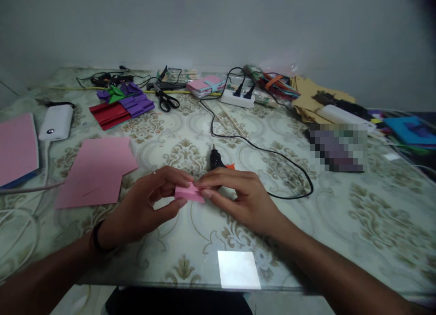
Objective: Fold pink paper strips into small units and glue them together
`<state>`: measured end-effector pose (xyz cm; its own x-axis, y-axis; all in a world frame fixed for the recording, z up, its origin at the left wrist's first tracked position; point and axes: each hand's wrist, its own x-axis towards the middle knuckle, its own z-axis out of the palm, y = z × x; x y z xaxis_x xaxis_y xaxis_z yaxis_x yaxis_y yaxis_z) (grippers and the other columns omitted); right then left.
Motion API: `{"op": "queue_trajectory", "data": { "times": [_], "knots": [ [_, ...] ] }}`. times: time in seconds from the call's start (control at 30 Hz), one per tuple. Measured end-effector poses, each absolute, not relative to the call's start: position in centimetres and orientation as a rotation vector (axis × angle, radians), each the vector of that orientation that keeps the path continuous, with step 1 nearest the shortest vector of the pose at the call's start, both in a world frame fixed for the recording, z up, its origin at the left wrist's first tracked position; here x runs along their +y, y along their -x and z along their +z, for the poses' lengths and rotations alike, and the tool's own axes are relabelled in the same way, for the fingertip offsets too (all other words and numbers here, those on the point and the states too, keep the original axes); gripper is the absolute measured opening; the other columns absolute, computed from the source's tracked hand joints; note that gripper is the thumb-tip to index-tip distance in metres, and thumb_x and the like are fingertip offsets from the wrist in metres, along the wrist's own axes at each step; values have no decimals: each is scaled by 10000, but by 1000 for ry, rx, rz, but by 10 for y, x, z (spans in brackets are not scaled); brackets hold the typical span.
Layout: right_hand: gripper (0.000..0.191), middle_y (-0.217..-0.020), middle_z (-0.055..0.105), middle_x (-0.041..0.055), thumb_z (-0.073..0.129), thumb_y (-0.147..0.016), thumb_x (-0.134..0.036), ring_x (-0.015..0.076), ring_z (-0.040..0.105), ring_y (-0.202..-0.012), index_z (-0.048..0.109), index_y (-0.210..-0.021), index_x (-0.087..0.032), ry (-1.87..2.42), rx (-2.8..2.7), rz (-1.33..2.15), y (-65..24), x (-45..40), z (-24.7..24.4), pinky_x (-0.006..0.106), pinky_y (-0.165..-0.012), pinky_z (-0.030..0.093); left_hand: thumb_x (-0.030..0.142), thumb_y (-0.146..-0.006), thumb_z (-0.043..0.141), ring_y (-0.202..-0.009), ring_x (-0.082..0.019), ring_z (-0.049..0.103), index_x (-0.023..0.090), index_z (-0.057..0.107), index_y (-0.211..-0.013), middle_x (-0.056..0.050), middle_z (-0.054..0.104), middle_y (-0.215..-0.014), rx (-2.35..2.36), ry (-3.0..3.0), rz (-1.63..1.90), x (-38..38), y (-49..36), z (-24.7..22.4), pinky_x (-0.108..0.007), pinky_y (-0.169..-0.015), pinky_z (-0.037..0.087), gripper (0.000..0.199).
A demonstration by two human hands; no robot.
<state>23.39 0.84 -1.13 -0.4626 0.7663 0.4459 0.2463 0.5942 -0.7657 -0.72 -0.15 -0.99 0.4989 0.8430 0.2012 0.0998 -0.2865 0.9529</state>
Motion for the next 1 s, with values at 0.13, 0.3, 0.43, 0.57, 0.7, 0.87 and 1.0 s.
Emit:
{"op": "queue_trajectory", "data": {
  "times": [0.13, 0.3, 0.43, 0.57, 0.7, 0.87, 1.0],
  "knots": [
    [110, -967, 788, 72, 684, -974, -169, 173, 741, -890, 779, -1028, -174, 775, -1988, 783, -233, 8, -12, 292, -784, 587, 142, -960, 648, -1139, -169, 668, 219, 646, -1026, -62, 678, -1232, 839, -1730, 895, -2, 7, -4, -263, -928, 588, 102],
    [104, -949, 783, 54, 695, -967, -166, 181, 738, -881, 776, -1016, -210, 778, -1974, 748, -233, 8, -14, 303, -761, 594, 236, -1050, 508, -1034, -169, 658, 210, 627, -910, -44, 699, -1142, 946, -1819, 864, -1, 7, 1, -265, -818, 552, 186],
    [90, -920, 775, 48, 703, -960, -164, 181, 733, -855, 771, -996, -211, 781, -1960, 766, -232, 8, -14, 301, -730, 592, 268, -1049, 501, -948, -158, 645, 200, 576, -832, -38, 692, -1110, 985, -1840, 837, -2, 8, 2, -257, -733, 519, 239],
    [92, -908, 768, 39, 679, -975, -182, 172, 722, -831, 763, -970, -220, 815, -1984, 774, -232, 8, -14, 293, -709, 580, 261, -1010, 575, -863, -122, 627, 194, 507, -797, -37, 680, -1117, 989, -1779, 836, -3, 5, -2, -223, -701, 526, 234],
    [114, -893, 749, 36, 642, -996, -191, 155, 705, -801, 748, -958, -210, 859, -2040, 809, -231, 8, -18, 272, -699, 558, 228, -961, 625, -954, -150, 676, 205, 570, -947, -44, 669, -1119, 1009, -1751, 830, 1, 3, -11, -260, -792, 593, 62],
    [84, -897, 723, 37, 642, -987, -141, 140, 679, -773, 715, -999, -179, 848, -2158, 784, -229, 9, -29, 259, -724, 555, 164, -912, 665, -992, -192, 678, 207, 677, -953, -31, 692, -1040, 1090, -2206, 697, 12, 11, -21, -338, -904, 547, 61],
    [104, -960, 747, 63, 606, -1001, -130, 174, 705, -858, 695, -1037, -171, 803, -2284, 692, -229, 10, -38, 293, -780, 566, 167, -930, 666, -817, -181, 663, 187, 695, -948, -22, 697, -914, 1096, -2317, 519, 13, 12, -21, -318, -771, 505, 40]
  ]
}}
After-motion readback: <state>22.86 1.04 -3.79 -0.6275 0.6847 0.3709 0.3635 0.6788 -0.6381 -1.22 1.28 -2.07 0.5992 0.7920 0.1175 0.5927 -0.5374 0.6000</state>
